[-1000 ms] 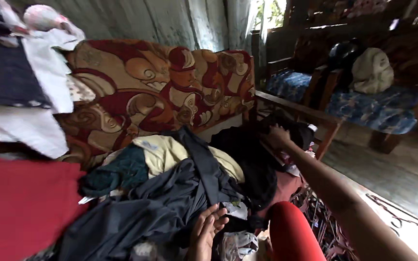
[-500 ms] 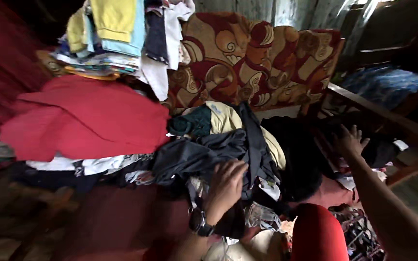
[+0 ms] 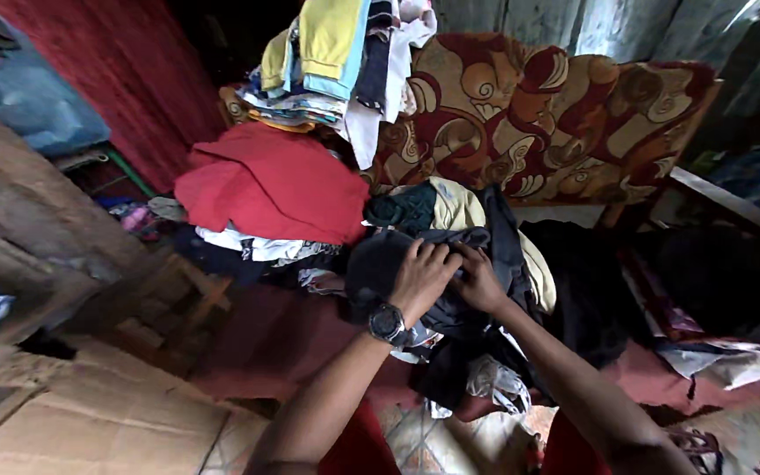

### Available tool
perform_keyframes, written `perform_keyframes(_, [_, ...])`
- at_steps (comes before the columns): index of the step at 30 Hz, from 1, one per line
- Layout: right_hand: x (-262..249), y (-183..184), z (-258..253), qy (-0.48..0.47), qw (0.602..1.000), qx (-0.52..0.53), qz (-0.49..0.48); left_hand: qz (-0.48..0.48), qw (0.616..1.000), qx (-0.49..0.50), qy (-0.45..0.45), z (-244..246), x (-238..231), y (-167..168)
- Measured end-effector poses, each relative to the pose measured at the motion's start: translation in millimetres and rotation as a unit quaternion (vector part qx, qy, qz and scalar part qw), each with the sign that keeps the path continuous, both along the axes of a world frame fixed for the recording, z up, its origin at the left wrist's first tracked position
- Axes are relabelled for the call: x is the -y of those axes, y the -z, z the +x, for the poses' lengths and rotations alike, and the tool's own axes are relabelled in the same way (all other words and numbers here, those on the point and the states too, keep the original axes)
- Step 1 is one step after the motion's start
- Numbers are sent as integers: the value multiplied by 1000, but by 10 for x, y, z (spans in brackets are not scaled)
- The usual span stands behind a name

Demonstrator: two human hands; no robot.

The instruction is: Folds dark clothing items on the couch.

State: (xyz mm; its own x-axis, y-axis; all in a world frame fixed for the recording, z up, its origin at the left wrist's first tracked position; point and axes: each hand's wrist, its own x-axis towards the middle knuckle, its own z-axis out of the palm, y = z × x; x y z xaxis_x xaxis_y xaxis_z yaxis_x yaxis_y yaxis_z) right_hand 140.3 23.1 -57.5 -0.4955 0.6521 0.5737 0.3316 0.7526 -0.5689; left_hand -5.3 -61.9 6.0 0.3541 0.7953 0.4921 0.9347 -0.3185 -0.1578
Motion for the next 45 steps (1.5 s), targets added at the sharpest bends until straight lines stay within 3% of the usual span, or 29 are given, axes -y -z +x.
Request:
perform_keyframes(4, [10, -240, 262, 36, 993, -101, -56, 27, 999, 16, -22, -23, -67, 79])
perform_keyframes(9, [-100, -436, 945, 124, 986, -111, -29, 5, 997, 51, -53, -72, -75, 102])
perform_keyframes(13, [-128, -609, 1403, 192, 975, -110, -36, -20, 992, 119, -48, -58, -46, -129])
perform_keyframes(17, [-204, -723, 1593, 284, 956, -36, -68, -60, 975, 201, -76, -70, -69, -529])
perform_keyframes(20, [-46, -807, 1474, 282, 955, 31, -86, -145, 929, 332, -70, -116, -245, -782])
perform_keyframes(23, [358, -735, 1045, 140, 989, -22, -31, -191, 834, 517, -1, 42, -425, -788])
perform_keyframes(25, [532, -689, 761, 72, 992, -7, -108, -204, 787, 582, 11, 216, -441, -794])
perform_keyframes(27, [573, -750, 590, 60, 978, 63, -190, -210, 767, 606, 18, 334, -409, -844])
perform_keyframes(30, [479, -785, 509, 63, 980, 35, -186, -224, 784, 578, 35, 335, -326, -921])
perform_keyframes(32, [358, -798, 581, 48, 983, -67, -167, -232, 842, 486, 48, 224, -287, -925])
perform_keyframes(35, [186, -912, 781, 18, 947, -196, -253, -205, 938, 278, 10, 93, -196, -894])
perform_keyframes(37, [180, -1018, 848, 46, 934, -223, -276, -232, 956, 175, -41, 43, -152, -946])
perform_keyframes(40, [89, -1082, 927, 106, 933, -260, -224, -302, 943, 72, -123, -45, -193, -1064])
perform_keyframes(42, [17, -1100, 1028, 175, 955, -202, -128, -324, 934, 122, -87, -185, -275, -1065])
perform_keyframes(45, [130, -1084, 1026, 227, 973, -45, -10, -327, 865, 381, 5, -261, -335, -964])
